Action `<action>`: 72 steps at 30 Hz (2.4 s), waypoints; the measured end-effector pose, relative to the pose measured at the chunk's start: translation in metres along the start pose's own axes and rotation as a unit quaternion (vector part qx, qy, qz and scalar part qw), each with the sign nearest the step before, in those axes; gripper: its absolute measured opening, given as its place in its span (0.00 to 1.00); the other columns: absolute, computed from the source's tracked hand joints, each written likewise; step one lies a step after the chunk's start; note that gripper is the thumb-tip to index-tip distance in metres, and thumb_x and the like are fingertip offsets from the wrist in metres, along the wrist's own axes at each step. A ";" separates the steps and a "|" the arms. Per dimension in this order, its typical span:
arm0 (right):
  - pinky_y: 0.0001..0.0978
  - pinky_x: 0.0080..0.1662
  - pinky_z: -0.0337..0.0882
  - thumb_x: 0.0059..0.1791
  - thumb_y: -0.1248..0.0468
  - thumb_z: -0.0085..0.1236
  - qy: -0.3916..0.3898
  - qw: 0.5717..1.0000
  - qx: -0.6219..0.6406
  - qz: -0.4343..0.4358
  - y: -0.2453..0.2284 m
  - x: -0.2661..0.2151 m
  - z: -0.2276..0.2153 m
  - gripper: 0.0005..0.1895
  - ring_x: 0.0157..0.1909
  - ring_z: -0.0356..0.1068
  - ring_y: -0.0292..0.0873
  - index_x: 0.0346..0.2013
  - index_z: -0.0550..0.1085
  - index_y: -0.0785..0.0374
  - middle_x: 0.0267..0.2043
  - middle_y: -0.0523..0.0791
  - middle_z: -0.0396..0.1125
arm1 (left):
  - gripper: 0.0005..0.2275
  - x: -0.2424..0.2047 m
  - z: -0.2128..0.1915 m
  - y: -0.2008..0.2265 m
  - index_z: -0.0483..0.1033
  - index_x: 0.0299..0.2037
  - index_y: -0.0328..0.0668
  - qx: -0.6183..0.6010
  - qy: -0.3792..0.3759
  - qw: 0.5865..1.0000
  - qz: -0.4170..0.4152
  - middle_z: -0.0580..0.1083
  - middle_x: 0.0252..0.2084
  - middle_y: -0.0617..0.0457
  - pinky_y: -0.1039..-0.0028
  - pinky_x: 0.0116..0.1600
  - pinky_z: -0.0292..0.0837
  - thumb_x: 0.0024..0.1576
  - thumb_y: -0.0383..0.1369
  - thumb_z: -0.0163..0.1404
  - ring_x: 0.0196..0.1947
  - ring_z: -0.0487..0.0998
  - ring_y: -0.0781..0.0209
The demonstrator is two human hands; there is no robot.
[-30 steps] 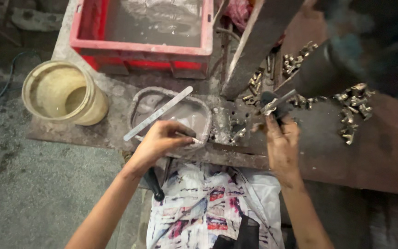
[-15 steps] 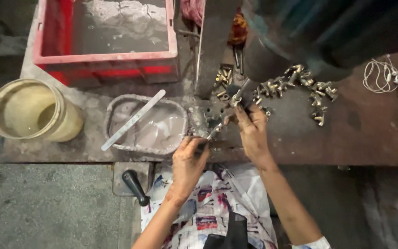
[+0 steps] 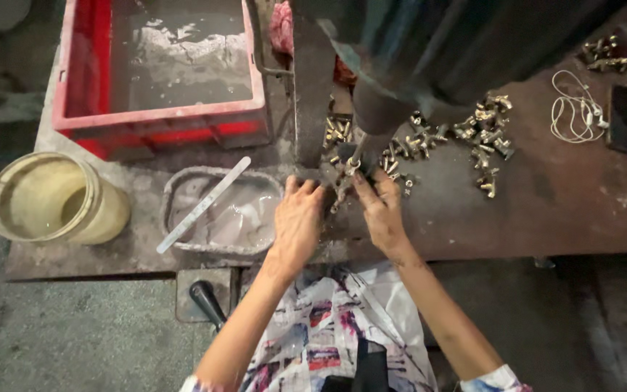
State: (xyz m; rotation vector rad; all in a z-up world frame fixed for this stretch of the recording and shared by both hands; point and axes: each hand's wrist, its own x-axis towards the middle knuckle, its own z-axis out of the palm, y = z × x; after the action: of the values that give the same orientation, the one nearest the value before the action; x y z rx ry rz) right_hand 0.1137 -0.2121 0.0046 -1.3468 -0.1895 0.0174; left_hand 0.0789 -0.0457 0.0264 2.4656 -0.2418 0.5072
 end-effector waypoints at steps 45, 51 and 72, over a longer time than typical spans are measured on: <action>0.37 0.52 0.70 0.49 0.56 0.67 -0.281 0.808 -0.499 0.136 -0.022 -0.051 -0.046 0.19 0.48 0.73 0.43 0.52 0.79 0.57 0.47 0.47 0.77 | 0.13 -0.033 -0.039 0.003 0.85 0.47 0.41 -0.265 -0.188 0.938 -0.119 0.82 0.39 0.44 0.73 0.44 0.77 0.53 0.33 0.60 0.38 0.84 0.57; 0.39 0.66 0.65 0.46 0.70 0.57 -0.278 0.716 -0.622 -0.148 0.002 -0.039 -0.048 0.20 0.51 0.70 0.51 0.53 0.78 0.58 0.39 0.55 0.72 | 0.10 -0.045 -0.082 -0.050 0.84 0.47 0.40 -0.514 -0.035 0.824 -0.237 0.84 0.42 0.50 0.74 0.48 0.82 0.57 0.30 0.56 0.40 0.85 0.64; 0.27 0.45 0.74 0.56 0.66 0.56 0.076 0.997 -0.005 -0.004 0.000 -0.011 0.023 0.11 0.42 0.72 0.34 0.49 0.76 0.72 0.44 0.43 0.73 | 0.12 0.012 -0.030 0.029 0.79 0.53 0.34 -0.414 0.089 0.901 -0.092 0.77 0.50 0.46 0.73 0.47 0.78 0.60 0.18 0.52 0.45 0.79 0.57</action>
State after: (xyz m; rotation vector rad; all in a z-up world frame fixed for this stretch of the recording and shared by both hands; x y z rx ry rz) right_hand 0.0995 -0.1913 0.0078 -1.3513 -0.0666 -0.0923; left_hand 0.0726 -0.0518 0.0688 1.5792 -0.1104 0.4242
